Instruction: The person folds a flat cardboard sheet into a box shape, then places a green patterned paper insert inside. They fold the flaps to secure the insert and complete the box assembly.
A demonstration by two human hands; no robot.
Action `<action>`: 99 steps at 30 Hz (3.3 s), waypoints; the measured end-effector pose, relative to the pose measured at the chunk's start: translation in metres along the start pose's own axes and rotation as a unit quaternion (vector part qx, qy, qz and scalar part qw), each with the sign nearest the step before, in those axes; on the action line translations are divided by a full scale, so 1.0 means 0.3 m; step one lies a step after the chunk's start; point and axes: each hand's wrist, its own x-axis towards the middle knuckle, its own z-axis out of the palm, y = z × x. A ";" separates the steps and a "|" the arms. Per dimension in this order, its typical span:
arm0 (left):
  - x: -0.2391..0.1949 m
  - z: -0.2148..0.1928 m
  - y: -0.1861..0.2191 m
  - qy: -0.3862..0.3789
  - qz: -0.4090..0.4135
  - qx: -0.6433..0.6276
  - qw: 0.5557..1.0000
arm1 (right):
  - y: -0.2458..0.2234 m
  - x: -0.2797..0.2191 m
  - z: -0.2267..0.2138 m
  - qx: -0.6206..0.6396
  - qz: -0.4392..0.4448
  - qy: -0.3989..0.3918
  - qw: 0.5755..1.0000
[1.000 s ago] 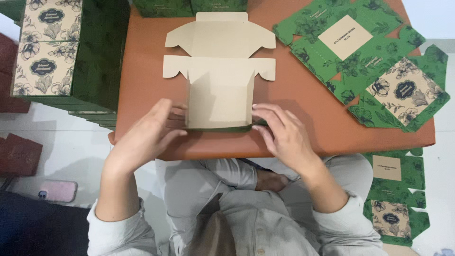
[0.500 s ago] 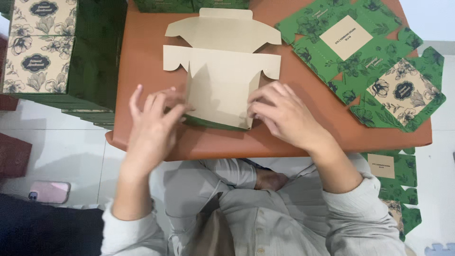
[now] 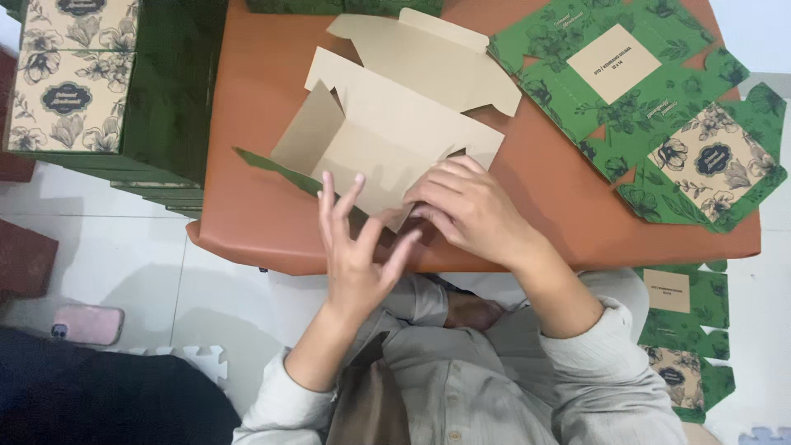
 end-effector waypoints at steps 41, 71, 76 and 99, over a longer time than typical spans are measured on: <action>0.002 0.017 -0.051 0.144 0.116 0.087 0.979 | 0.129 0.052 0.059 -0.007 -0.034 -0.115 0.993; 0.065 -0.111 -0.051 -0.054 0.173 0.252 0.951 | 0.108 0.036 0.051 0.001 0.015 -0.128 0.992; 0.077 -0.135 -0.064 -0.059 0.192 0.267 0.943 | 0.102 0.051 0.043 -0.011 0.029 -0.135 0.990; 0.106 -0.157 -0.061 -0.156 0.149 0.187 0.958 | 0.073 0.138 -0.005 -0.035 0.036 -0.283 0.958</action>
